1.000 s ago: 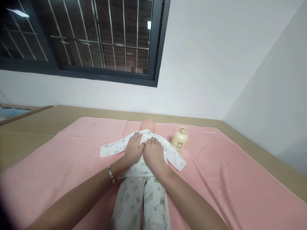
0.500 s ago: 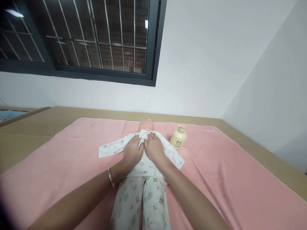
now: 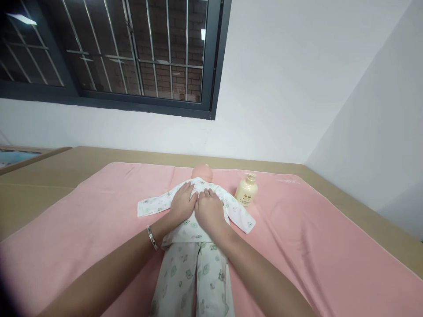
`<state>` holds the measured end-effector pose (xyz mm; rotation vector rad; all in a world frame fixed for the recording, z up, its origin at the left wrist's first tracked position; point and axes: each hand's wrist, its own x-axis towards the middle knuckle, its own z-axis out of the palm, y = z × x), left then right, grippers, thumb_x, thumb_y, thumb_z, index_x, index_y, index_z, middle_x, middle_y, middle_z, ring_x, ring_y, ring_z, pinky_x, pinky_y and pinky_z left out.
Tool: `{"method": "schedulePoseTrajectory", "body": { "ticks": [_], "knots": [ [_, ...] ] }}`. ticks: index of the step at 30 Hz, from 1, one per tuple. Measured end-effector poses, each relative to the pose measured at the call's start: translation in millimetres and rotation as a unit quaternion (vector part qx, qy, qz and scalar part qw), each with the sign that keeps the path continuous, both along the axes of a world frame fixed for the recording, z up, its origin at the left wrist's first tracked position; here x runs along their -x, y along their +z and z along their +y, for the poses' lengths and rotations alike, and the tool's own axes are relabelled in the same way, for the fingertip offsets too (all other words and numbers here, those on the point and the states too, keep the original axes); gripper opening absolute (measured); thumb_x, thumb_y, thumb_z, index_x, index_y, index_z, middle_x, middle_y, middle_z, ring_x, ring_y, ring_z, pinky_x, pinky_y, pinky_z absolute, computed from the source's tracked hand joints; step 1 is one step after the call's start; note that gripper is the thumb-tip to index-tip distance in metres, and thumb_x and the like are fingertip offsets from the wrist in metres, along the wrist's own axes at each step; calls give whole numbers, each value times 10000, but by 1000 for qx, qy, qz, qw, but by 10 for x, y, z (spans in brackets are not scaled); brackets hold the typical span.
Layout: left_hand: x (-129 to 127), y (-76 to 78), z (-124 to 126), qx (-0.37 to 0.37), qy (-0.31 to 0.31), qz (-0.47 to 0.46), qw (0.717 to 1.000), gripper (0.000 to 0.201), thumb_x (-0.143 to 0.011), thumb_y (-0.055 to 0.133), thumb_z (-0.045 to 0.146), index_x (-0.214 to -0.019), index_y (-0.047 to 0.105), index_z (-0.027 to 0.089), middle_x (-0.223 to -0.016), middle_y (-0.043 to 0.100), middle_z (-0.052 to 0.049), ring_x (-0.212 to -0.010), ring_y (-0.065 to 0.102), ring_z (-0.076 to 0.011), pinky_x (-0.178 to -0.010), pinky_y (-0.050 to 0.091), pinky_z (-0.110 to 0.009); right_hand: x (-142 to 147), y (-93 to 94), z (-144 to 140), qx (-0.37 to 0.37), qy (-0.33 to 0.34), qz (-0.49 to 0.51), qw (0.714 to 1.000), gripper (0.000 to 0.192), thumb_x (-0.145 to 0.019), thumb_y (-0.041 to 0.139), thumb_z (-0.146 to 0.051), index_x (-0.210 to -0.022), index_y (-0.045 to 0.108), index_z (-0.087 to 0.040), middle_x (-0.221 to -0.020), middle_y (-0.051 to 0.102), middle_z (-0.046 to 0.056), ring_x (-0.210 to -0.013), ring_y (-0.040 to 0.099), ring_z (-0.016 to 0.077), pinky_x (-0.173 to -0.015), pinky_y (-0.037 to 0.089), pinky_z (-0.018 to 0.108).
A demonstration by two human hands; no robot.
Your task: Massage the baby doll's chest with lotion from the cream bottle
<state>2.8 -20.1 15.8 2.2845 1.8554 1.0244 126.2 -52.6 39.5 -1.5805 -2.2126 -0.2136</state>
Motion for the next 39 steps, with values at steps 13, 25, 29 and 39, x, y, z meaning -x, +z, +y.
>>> {"method": "schedulePoseTrajectory", "body": {
  "ticks": [13,25,29,39],
  "knots": [
    [-24,-64,14,-20,0,-11,1000,406,-926,416,341,-1235,573,129,-1391,527,-158,-1332,430,-287,-1117,315,-496,-211,-3,283,34,-20,71,997,389,-959,325,-198,-1236,594,-152,-1341,581,93,-1310,459,209,-1030,373,316],
    [-76,-35,-96,-50,-1,-21,999,317,-912,449,267,-1143,616,129,-1286,606,-147,-1261,499,-285,-1084,378,-454,-192,-39,299,16,-11,65,998,399,-941,347,-185,-1251,587,-111,-1335,585,110,-1292,474,211,-1058,343,304],
    [-76,-14,-99,-35,6,1,999,338,-933,432,307,-1154,608,123,-1325,578,-153,-1283,479,-296,-1078,375,-463,-157,-43,270,22,-19,69,997,392,-944,349,-185,-1234,598,-101,-1332,585,122,-1301,464,213,-1063,329,301],
    [-16,93,-28,15,3,27,1000,404,-977,327,390,-1162,594,149,-1338,565,-141,-1291,468,-273,-1082,347,-442,-14,82,-8,21,-29,63,997,318,-953,368,-218,-1039,663,-134,-1128,682,135,-1134,592,229,-904,422,281]
  ]
}}
